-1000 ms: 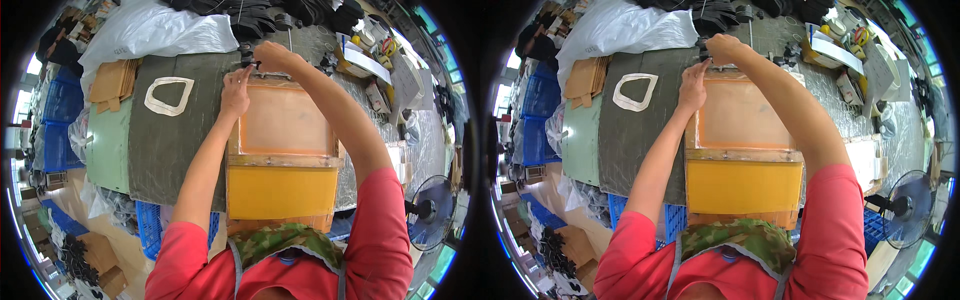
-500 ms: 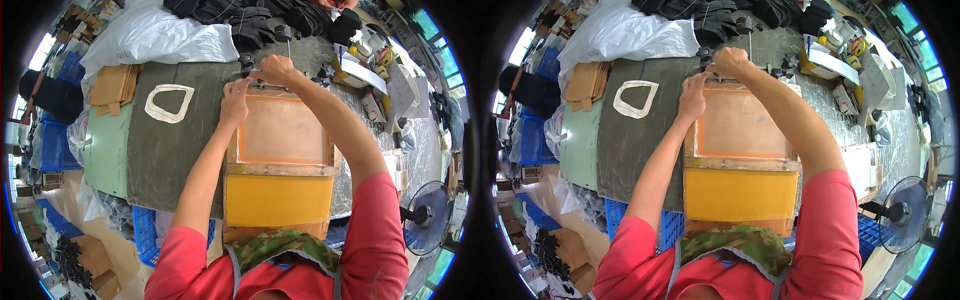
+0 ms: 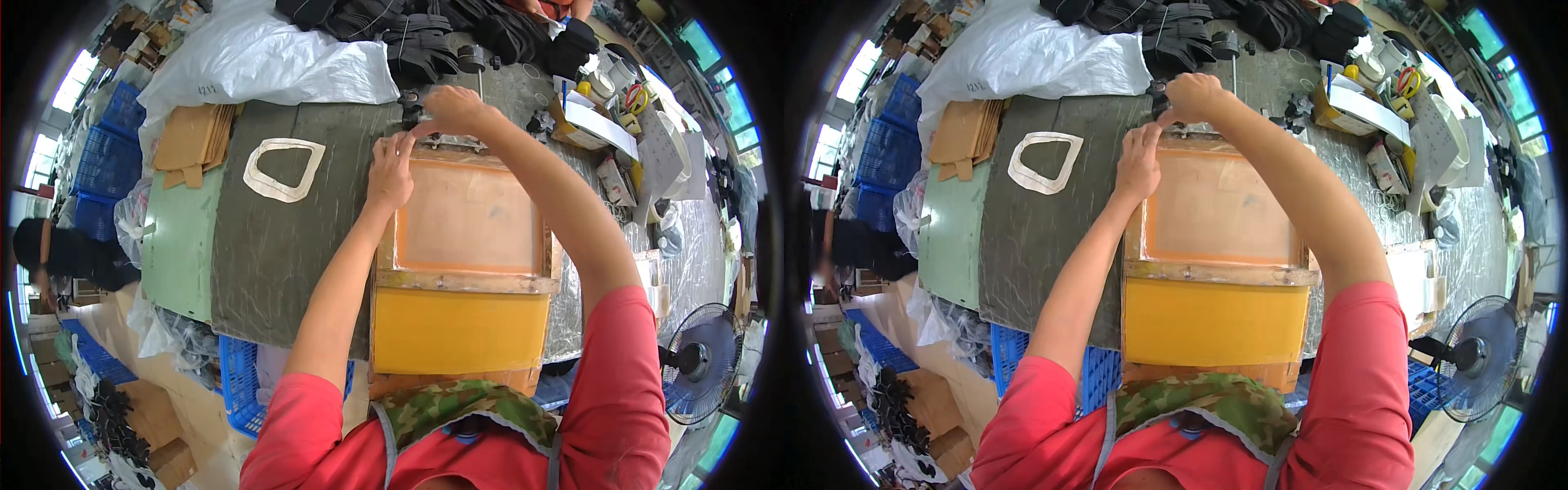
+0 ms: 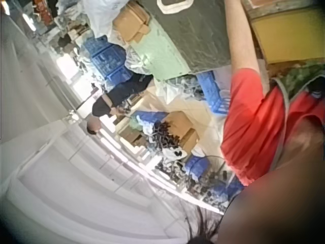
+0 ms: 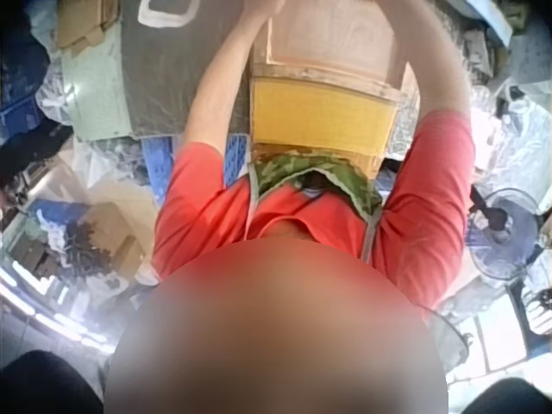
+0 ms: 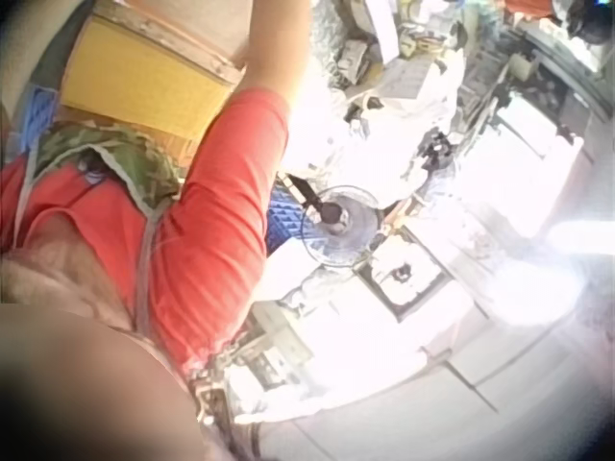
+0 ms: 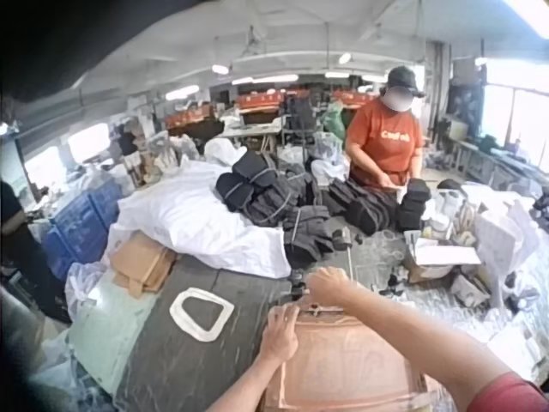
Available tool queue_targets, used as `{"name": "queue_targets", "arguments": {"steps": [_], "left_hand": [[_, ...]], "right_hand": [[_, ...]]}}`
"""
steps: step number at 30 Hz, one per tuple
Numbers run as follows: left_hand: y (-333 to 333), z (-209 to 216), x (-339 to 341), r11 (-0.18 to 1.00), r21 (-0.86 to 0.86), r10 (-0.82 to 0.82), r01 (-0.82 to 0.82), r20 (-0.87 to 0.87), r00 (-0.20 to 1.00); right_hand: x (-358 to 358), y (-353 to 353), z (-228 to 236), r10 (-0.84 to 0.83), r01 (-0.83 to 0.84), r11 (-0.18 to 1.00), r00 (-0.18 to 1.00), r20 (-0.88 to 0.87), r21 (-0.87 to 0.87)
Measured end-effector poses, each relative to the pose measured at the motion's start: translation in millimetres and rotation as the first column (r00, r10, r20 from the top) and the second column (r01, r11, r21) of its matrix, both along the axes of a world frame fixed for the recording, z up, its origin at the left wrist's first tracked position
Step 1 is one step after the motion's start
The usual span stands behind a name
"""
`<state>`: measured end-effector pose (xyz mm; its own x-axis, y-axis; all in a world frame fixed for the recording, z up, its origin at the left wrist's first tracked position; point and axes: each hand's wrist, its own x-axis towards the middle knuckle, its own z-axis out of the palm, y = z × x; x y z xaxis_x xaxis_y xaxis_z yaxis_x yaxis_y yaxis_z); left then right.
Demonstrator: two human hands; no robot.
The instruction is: Aligning and positioning shoe components on a board for screen printing.
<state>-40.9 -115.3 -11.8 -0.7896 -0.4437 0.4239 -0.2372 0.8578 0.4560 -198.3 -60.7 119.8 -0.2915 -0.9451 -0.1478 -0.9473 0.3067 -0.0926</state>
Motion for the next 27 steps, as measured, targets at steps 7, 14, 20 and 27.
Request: {"name": "queue_targets", "arguments": {"steps": [7, 14, 20, 27], "left_hand": [[-1, -1, -1, 0.998, -0.07, -0.003, 0.004, 0.007, 1.0], [-1, 3, 1, 0.997, -0.06, -0.039, 0.04, 0.016, 0.999], [2, 0, -1, 0.999, 0.038, 0.002, -0.003, 0.052, 0.999], [-2, -2, 0, 0.999, -0.05, -0.022, 0.021, -0.011, 1.0]], "right_hand": [[-4, -1, 2, -0.254, 0.231, 0.959, 0.958, 0.135, 0.167], [-15, -4, -16, 0.34, -0.331, 0.936, 0.938, 0.07, -0.12], [-3, -2, -4, -0.264, 0.233, 0.937, 0.961, 0.088, 0.262], [-5, -5, -14, 0.0, -0.002, 0.995, 1.0, 0.018, 0.097]]}}
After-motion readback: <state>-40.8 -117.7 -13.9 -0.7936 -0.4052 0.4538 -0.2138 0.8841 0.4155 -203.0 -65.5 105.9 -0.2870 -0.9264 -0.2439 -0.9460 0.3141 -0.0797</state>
